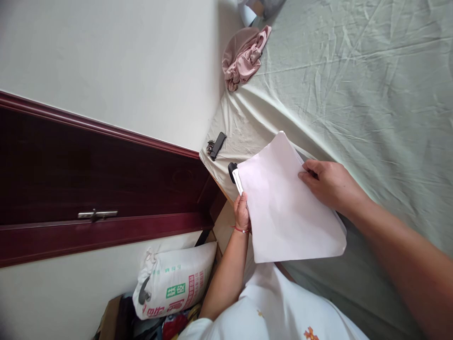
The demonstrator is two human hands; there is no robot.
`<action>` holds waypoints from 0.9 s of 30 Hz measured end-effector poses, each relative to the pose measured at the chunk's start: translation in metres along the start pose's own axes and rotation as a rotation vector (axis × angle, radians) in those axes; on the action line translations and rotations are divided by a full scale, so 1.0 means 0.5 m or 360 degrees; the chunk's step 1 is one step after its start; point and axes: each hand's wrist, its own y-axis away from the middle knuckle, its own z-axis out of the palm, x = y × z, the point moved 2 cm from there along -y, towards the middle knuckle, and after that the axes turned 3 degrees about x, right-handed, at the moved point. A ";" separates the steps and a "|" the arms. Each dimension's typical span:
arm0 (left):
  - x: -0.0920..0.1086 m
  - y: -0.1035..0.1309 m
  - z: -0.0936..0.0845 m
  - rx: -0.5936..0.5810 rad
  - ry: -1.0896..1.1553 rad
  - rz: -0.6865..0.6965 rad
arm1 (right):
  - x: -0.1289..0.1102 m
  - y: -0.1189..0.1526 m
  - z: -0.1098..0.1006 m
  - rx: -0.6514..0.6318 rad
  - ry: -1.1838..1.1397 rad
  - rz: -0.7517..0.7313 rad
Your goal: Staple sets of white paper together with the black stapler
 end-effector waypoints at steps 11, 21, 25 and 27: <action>0.007 -0.001 0.003 -0.0136 -0.0010 -0.0044 | 0.009 -0.001 0.002 -0.0018 0.0010 -0.0057; -0.017 -0.010 -0.012 -0.0182 -0.0038 0.0003 | 0.013 -0.004 0.004 -0.0029 0.0056 -0.0051; -0.015 -0.009 -0.008 -0.0162 -0.0066 0.0009 | 0.018 -0.006 0.010 -0.0006 0.0056 -0.0058; -0.014 -0.009 -0.007 -0.0163 -0.0070 0.0018 | 0.019 -0.006 0.011 0.0001 0.0059 -0.0050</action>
